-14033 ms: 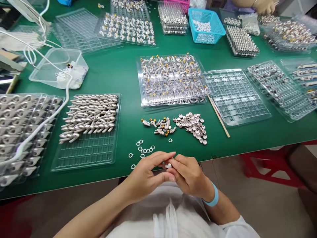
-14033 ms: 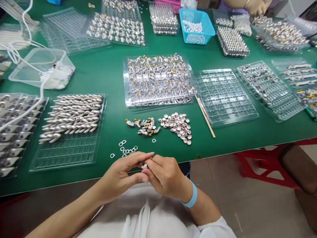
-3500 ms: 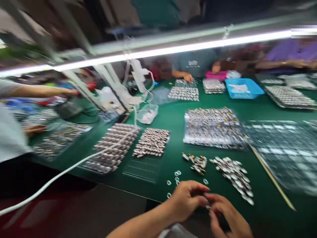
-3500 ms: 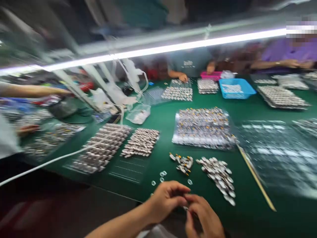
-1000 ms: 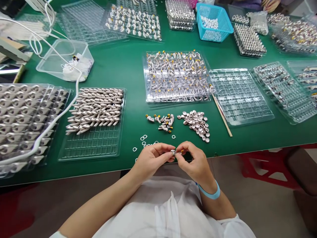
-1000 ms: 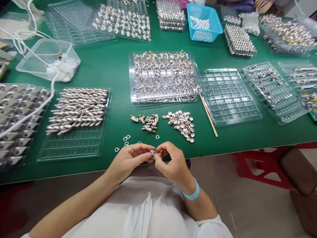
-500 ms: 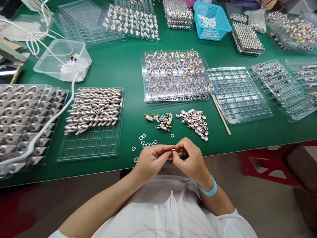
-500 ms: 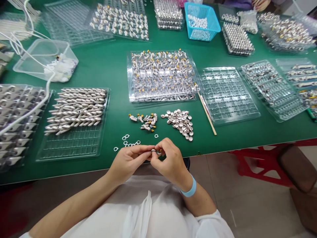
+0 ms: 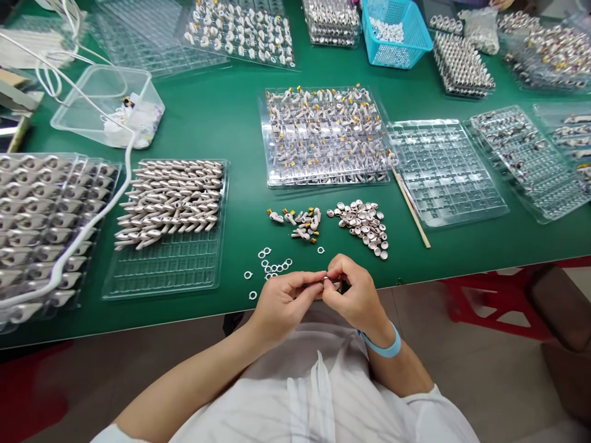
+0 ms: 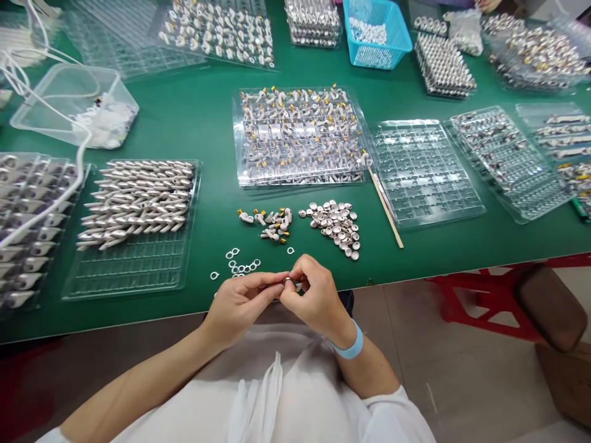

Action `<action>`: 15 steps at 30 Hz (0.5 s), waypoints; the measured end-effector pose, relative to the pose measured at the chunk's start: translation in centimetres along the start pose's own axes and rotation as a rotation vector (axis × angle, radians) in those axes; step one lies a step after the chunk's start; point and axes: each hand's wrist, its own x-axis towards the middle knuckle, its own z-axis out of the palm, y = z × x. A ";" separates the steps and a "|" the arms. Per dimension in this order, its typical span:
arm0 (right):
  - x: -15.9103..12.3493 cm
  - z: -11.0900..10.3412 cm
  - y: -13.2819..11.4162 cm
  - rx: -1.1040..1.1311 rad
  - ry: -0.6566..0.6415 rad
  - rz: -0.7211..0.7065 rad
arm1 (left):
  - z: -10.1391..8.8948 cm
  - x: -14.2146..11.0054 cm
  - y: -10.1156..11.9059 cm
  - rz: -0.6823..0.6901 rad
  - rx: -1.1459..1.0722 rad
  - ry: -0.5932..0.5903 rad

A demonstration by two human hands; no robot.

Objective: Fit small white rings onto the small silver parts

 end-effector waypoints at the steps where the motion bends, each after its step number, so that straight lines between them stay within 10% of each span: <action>1: 0.0 0.0 0.1 0.006 -0.011 0.006 | -0.1 0.0 0.1 -0.027 -0.032 -0.011; 15: -1.0 -1.3 0.3 0.009 0.018 -0.018 | -0.9 1.2 1.5 -0.196 -0.189 -0.027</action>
